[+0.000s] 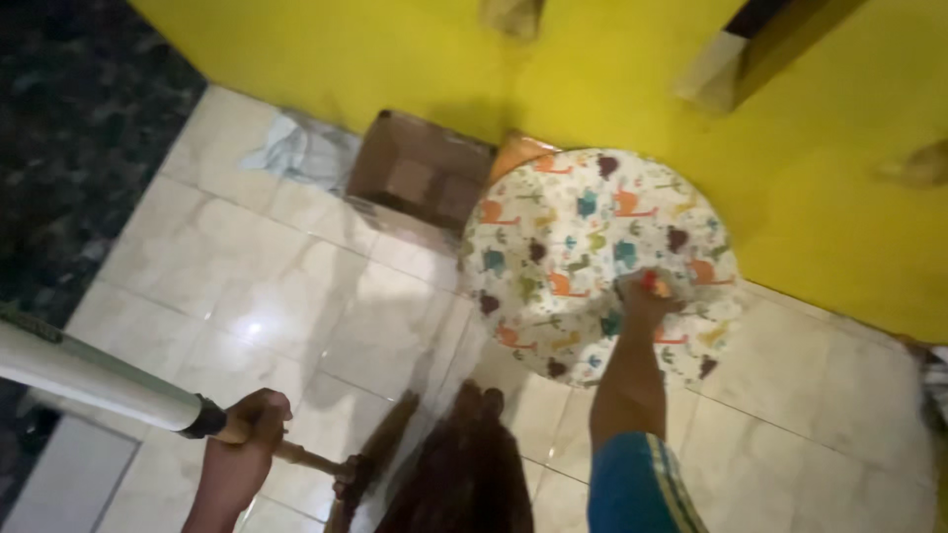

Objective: The person sweeps debris across a tiled floor using a long-handled broom, moving it into a small white pipe and then carrying a small container and the broom through the house.

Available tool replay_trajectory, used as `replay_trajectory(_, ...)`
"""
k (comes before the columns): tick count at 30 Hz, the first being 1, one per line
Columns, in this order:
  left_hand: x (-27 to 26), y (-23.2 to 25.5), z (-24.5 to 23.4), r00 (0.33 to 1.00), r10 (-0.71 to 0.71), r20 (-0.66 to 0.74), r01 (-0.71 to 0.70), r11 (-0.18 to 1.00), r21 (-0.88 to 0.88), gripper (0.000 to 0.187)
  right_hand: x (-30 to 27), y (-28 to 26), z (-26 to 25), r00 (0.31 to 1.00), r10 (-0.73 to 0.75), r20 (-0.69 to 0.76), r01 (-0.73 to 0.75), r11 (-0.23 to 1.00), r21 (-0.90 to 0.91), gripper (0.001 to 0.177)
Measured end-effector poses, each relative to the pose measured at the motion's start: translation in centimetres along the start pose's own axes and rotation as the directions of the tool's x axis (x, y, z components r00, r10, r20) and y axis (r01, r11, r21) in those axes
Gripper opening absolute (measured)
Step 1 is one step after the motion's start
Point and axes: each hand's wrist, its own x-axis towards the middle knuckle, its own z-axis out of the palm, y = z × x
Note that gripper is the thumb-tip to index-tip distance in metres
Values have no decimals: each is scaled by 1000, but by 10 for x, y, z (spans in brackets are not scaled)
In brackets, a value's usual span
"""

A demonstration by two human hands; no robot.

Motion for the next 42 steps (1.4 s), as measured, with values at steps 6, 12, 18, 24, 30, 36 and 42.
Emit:
replay_trajectory(6,1,-27,-4,993,-100,-69,83,972,-218,13,1,13,24,989,-146,-7,142,952,271,115)
replay_trajectory(12,14,-38,-6,983,-175,-47,171,982,-75,18,34,2,25,971,-212,108,229,711,-665,80)
replay_trajectory(18,36,-58,11,994,-110,6,110,994,-23,15,15,-19,19,580,-679,450,736,199,-647,59)
replay_trajectory(24,59,-39,44,961,-272,47,275,958,-76,11,-2,-20,48,527,-368,766,846,143,-513,34)
replay_trajectory(30,62,-35,58,987,-81,136,92,993,-75,16,-2,-11,25,435,-575,693,889,153,-431,34)
replay_trajectory(36,53,-34,49,990,-54,131,61,997,-43,13,16,-18,-22,882,-144,448,458,480,-748,106)
replay_trajectory(42,24,-42,30,992,-125,28,127,984,-128,22,1,-11,-8,829,-216,516,557,409,-723,131)
